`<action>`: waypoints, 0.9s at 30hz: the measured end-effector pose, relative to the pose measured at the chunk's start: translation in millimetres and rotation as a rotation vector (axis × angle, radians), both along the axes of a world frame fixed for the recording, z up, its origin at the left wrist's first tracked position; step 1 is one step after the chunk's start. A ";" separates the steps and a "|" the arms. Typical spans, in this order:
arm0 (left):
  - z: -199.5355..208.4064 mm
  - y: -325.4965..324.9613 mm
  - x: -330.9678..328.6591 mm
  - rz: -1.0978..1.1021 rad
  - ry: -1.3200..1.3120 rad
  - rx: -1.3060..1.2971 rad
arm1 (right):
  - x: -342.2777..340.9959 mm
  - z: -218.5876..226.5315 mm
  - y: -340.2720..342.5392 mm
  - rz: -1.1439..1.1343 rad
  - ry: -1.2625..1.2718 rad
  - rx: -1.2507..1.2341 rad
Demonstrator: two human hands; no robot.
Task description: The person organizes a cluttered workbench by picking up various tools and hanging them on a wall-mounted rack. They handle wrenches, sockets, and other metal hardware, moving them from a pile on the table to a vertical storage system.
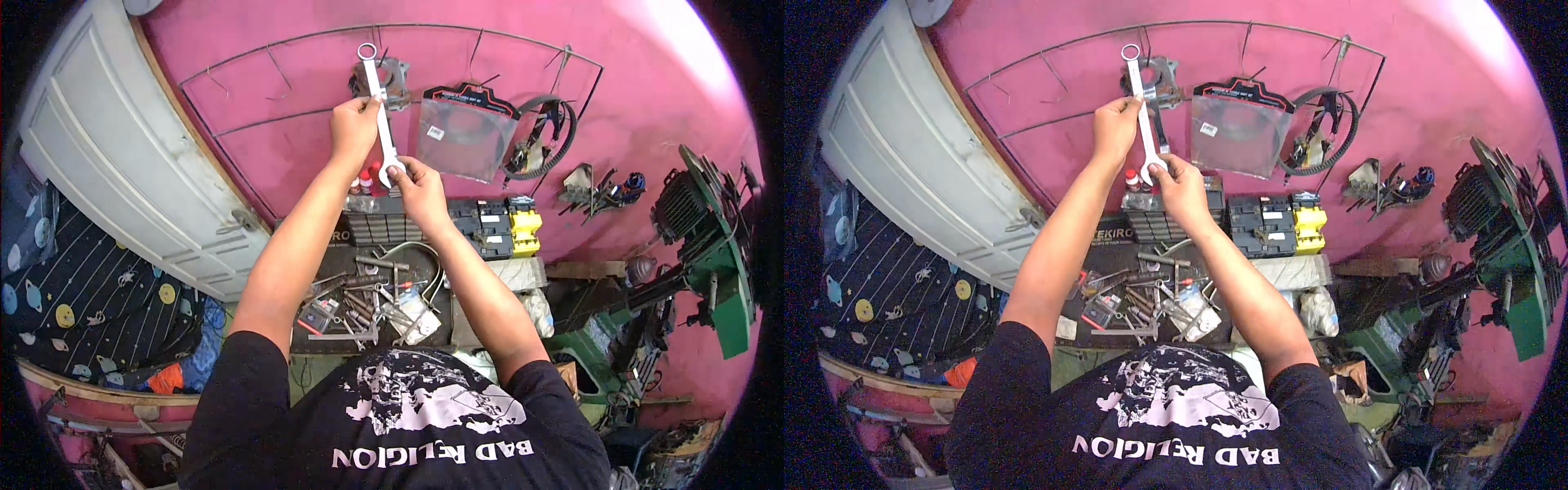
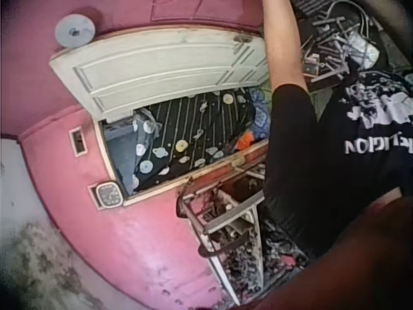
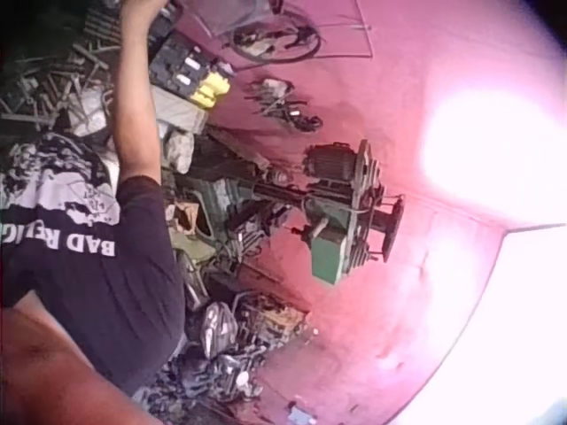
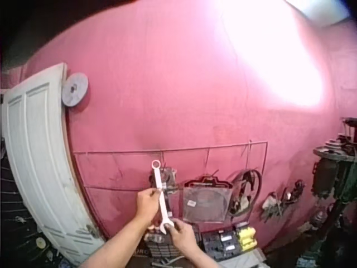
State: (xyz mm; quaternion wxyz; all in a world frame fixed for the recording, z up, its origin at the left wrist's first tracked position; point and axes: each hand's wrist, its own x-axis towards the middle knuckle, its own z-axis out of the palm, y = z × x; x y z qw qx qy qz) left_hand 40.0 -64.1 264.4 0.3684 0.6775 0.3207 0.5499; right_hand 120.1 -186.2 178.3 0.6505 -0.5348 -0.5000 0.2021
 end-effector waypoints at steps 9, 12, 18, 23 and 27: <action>9.4 -19.6 17.0 -0.097 0.055 -0.062 | 4.4 11.9 -28.2 -0.035 0.056 0.012; -9.1 -3.2 20.0 -0.102 0.064 -0.161 | 7.1 15.0 -22.0 0.074 0.184 -0.107; -51.9 28.1 28.1 -0.152 0.009 -0.210 | 34.8 -56.8 30.3 0.083 -0.026 -0.103; -93.8 23.3 23.3 -0.107 0.123 -0.312 | 41.6 -87.2 21.4 0.113 0.002 -0.253; -167.2 59.5 11.5 0.028 0.389 -0.200 | 49.1 -139.9 -5.2 0.246 0.026 -0.286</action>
